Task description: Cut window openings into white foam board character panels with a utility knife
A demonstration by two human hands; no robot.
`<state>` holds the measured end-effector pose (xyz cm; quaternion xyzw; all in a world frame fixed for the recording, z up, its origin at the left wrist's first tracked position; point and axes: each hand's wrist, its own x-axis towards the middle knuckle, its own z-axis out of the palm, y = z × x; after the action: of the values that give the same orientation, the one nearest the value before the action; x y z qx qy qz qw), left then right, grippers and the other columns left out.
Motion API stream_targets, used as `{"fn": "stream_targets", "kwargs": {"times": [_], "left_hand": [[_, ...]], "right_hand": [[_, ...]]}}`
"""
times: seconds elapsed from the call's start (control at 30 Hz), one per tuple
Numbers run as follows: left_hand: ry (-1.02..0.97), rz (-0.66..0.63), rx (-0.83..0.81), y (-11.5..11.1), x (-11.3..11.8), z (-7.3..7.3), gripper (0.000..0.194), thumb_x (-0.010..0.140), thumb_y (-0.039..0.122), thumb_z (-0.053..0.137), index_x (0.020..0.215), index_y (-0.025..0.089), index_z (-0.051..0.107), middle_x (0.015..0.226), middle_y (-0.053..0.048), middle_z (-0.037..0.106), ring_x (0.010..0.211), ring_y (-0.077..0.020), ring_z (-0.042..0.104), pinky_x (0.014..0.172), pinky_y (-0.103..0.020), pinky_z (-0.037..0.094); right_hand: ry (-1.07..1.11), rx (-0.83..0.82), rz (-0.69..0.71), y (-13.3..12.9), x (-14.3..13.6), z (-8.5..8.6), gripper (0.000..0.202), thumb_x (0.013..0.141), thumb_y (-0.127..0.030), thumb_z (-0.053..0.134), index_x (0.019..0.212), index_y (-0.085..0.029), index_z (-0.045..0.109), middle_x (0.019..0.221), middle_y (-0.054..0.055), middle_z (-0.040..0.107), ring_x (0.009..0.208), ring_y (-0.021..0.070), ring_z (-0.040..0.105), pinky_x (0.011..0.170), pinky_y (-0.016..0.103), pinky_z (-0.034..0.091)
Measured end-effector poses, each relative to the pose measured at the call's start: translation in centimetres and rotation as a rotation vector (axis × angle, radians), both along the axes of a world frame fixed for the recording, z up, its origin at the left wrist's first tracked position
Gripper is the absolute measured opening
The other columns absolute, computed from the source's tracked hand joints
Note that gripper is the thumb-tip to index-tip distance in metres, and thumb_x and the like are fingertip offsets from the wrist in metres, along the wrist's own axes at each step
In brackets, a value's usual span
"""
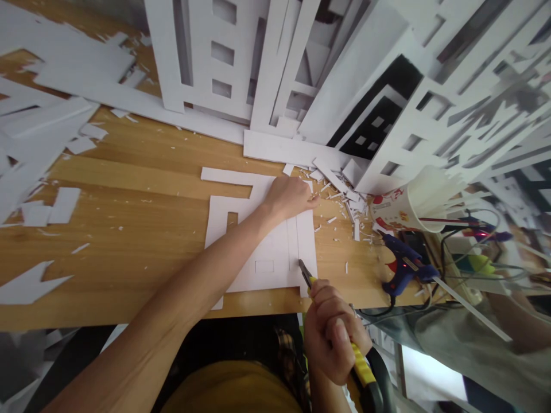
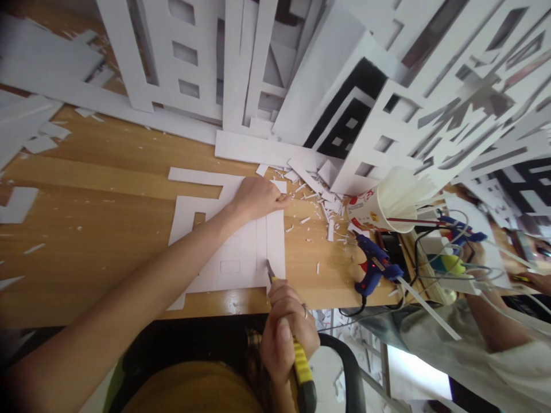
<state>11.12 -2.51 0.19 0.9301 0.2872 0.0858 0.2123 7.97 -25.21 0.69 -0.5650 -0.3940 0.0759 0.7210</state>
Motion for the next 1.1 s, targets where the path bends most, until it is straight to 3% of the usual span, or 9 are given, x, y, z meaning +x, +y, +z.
{"fn": "stream_targets", "kwargs": {"times": [0.3, 0.6, 0.8, 0.97, 1.1], "left_hand": [[-0.004, -0.007, 0.003, 0.0, 0.0, 0.0, 0.049, 0.097, 0.046, 0.046, 0.091, 0.01, 0.078, 0.076, -0.014, 0.071, 0.079, -0.0241, 0.066, 0.065, -0.032, 0.038], [-0.011, -0.011, -0.002, 0.0, 0.0, -0.1, 0.047, 0.097, 0.045, 0.047, 0.093, 0.01, 0.078, 0.08, -0.016, 0.073, 0.083, -0.026, 0.068, 0.067, -0.032, 0.04], [-0.017, -0.006, -0.011, -0.1, 0.0, 0.0, 0.048, 0.097, 0.046, 0.047, 0.094, 0.009, 0.078, 0.081, -0.017, 0.073, 0.085, -0.0278, 0.068, 0.069, -0.034, 0.041], [-0.001, -0.03, 0.001, -0.1, -0.1, 0.1, 0.049, 0.098, 0.044, 0.044, 0.092, 0.011, 0.079, 0.081, -0.016, 0.074, 0.084, -0.0267, 0.067, 0.071, -0.034, 0.043], [0.01, -0.047, -0.008, -0.1, -0.3, 0.4, 0.051, 0.099, 0.046, 0.042, 0.089, 0.012, 0.079, 0.08, -0.014, 0.074, 0.084, -0.0261, 0.068, 0.072, -0.034, 0.044]], "right_hand": [[-0.022, -0.046, 0.033, -0.7, -0.1, 0.6, 0.031, 0.093, -0.017, 0.04, 0.063, -0.024, 0.041, 0.062, -0.001, 0.033, 0.06, 0.0179, 0.035, 0.068, 0.043, 0.038], [-0.071, 0.022, 0.031, 0.2, 0.1, 0.9, 0.031, 0.093, -0.015, 0.041, 0.063, -0.023, 0.04, 0.06, -0.003, 0.031, 0.056, 0.015, 0.033, 0.06, 0.037, 0.034], [-0.011, -0.092, 0.025, -0.4, 0.2, 1.7, 0.03, 0.092, -0.012, 0.042, 0.064, -0.023, 0.042, 0.062, -0.002, 0.034, 0.058, 0.0154, 0.036, 0.063, 0.037, 0.038], [0.053, -0.17, 0.087, 1.6, 1.8, 3.3, 0.035, 0.089, -0.015, 0.05, 0.057, -0.022, 0.039, 0.055, -0.005, 0.032, 0.052, 0.0117, 0.037, 0.058, 0.032, 0.038], [0.219, -0.389, 0.049, 4.9, 3.5, 4.3, 0.042, 0.084, -0.022, 0.06, 0.05, -0.022, 0.036, 0.048, -0.008, 0.028, 0.045, 0.0087, 0.031, 0.053, 0.029, 0.035]]}}
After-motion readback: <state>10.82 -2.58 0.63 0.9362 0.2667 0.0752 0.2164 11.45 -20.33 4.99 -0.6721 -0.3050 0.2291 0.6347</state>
